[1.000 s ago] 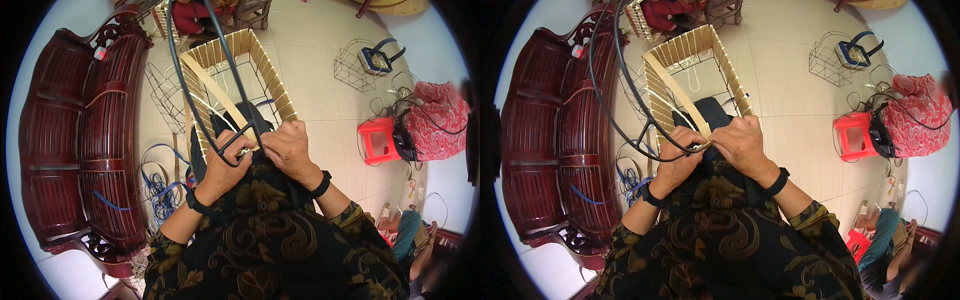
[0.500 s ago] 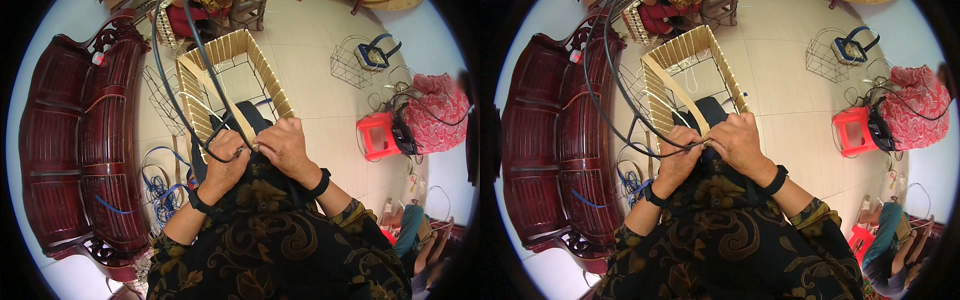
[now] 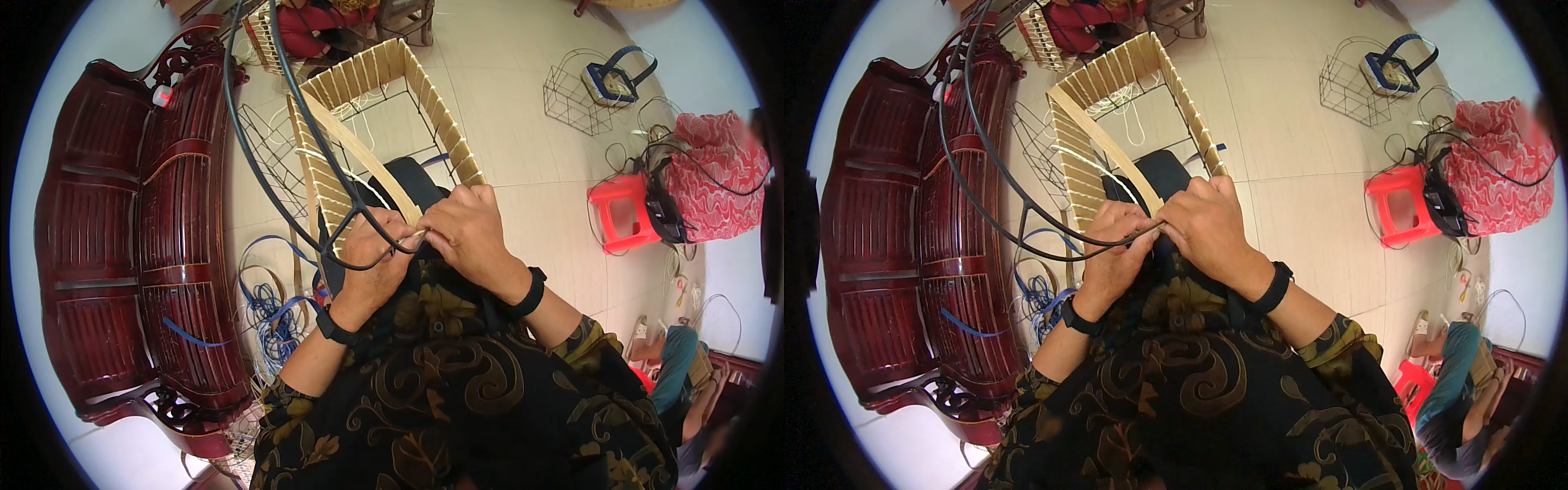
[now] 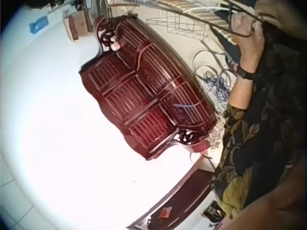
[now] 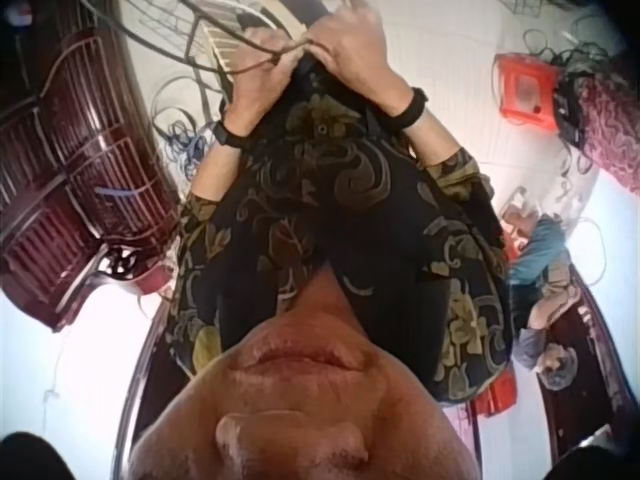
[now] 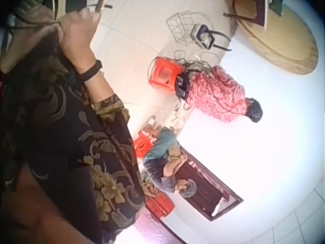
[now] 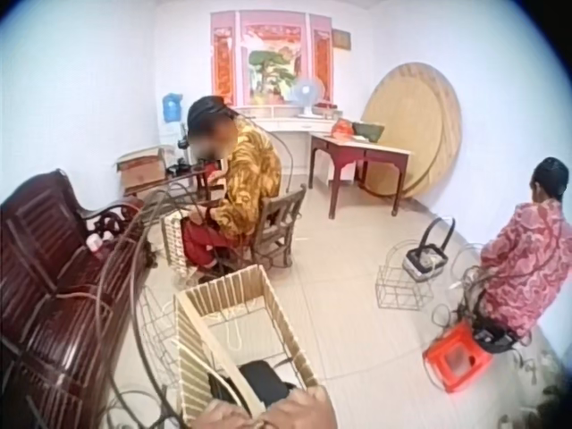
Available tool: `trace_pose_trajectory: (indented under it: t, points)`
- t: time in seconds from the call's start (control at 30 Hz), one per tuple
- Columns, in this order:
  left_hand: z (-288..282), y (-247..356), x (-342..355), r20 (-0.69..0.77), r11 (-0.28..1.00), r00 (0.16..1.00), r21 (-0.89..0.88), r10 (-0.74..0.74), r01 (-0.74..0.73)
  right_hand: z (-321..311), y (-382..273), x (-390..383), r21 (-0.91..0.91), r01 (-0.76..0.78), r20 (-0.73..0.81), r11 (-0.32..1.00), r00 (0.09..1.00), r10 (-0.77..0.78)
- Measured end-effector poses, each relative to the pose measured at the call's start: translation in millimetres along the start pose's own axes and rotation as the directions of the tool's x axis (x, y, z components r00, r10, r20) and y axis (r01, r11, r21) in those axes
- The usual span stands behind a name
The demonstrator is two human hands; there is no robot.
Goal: The person weaves a flat strip of material around a wire basket frame, securing it with a white cord. They repeatedly wrap the strip around the frame and tie it off to build up the basket's structure.
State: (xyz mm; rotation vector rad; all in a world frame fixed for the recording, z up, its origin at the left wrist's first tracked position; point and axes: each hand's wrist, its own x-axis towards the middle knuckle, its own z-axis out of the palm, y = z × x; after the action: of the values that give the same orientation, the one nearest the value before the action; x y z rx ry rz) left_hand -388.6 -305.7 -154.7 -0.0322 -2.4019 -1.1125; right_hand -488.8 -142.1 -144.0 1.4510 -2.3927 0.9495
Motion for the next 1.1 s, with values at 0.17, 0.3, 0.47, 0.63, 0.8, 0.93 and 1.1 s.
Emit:
trace_pose_trajectory:
  t: [0.17,0.3,0.47,0.63,0.8,0.93,1.1]
  points:
    - [0,1,0,-0.008,0.999,1.0,0.048,0.011,-0.01,-8,2,4,0.045,0.012,0.053,0.999,0.999,-0.014]
    - [0,2,-2,-0.01,0.997,1.0,0.07,0.007,-0.006,-9,-2,4,0.05,-0.009,0.046,0.999,0.999,0.007]
    - [-3,0,-5,0.0,0.989,0.99,0.056,-0.138,0.138,0,-3,-2,0.065,0.001,-0.028,0.998,1.0,0.0]
    - [-9,-3,1,0.078,0.971,0.968,0.018,-0.237,0.237,1,-3,-3,0.049,-0.001,-0.033,0.999,0.999,0.003]
    - [-14,-5,6,0.12,0.968,0.961,0.004,-0.248,0.25,5,-1,1,0.044,0.029,-0.079,0.999,0.997,-0.025]
    - [-9,-10,6,0.125,0.958,0.956,-0.072,-0.267,0.277,7,0,2,0.047,0.035,-0.099,0.998,0.995,-0.03]
    - [-9,-15,9,0.172,0.961,0.953,-0.072,-0.25,0.266,7,1,5,0.066,0.015,-0.072,0.998,0.997,-0.011]
